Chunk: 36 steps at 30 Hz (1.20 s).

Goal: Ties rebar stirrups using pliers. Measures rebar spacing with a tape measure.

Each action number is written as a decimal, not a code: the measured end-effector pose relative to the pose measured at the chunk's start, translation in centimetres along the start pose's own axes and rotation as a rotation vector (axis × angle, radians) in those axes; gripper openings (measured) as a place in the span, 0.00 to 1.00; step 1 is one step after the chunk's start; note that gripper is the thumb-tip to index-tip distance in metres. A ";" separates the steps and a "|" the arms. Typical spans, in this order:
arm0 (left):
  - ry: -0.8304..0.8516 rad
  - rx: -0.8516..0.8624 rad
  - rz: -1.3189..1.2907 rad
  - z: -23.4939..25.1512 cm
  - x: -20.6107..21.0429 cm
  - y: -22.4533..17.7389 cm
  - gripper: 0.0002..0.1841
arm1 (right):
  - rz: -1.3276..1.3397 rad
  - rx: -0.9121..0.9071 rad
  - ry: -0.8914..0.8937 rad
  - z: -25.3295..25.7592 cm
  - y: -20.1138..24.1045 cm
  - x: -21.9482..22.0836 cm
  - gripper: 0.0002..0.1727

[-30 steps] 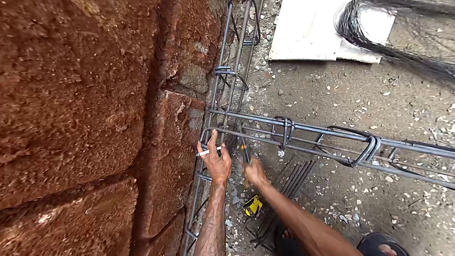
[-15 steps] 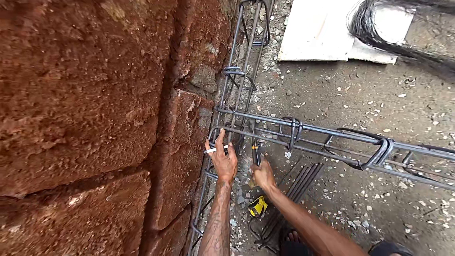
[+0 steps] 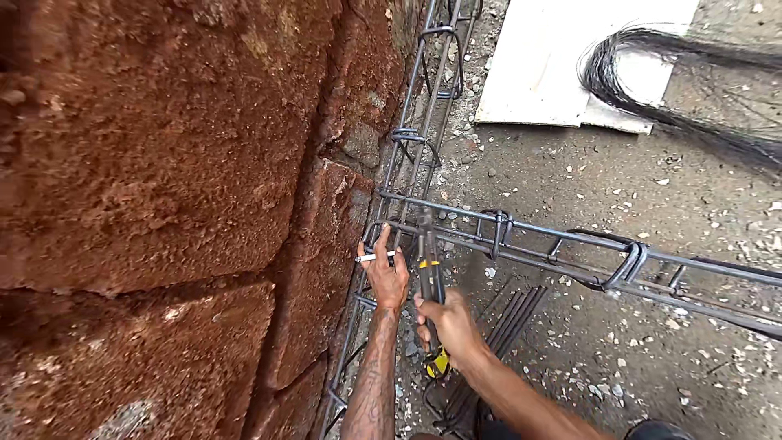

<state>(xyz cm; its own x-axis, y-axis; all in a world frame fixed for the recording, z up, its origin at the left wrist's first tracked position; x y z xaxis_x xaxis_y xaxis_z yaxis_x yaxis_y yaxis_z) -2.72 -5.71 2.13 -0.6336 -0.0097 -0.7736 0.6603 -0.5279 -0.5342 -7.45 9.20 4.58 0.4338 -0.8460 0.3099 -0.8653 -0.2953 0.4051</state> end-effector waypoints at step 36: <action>0.075 -0.007 -0.013 0.3 0.1 -0.4 0.29 | -0.126 0.029 0.007 0.0 -0.4 -2.6 0.11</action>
<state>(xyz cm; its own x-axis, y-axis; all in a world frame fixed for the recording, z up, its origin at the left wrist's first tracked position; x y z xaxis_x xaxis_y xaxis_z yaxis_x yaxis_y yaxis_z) -3.18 -5.76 2.43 -0.6106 0.0605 -0.7896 0.6550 -0.5219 -0.5465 -8.25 11.54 3.66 0.5412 -0.7982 0.2646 -0.8107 -0.4118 0.4161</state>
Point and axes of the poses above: each hand's wrist, its own z-axis towards the middle knuckle, its own x-axis out of the palm, y = z × x, the point moved 7 cm from there along z, towards the middle knuckle, and after that the axes turned 12 degrees about -y, right-handed, at the moved point
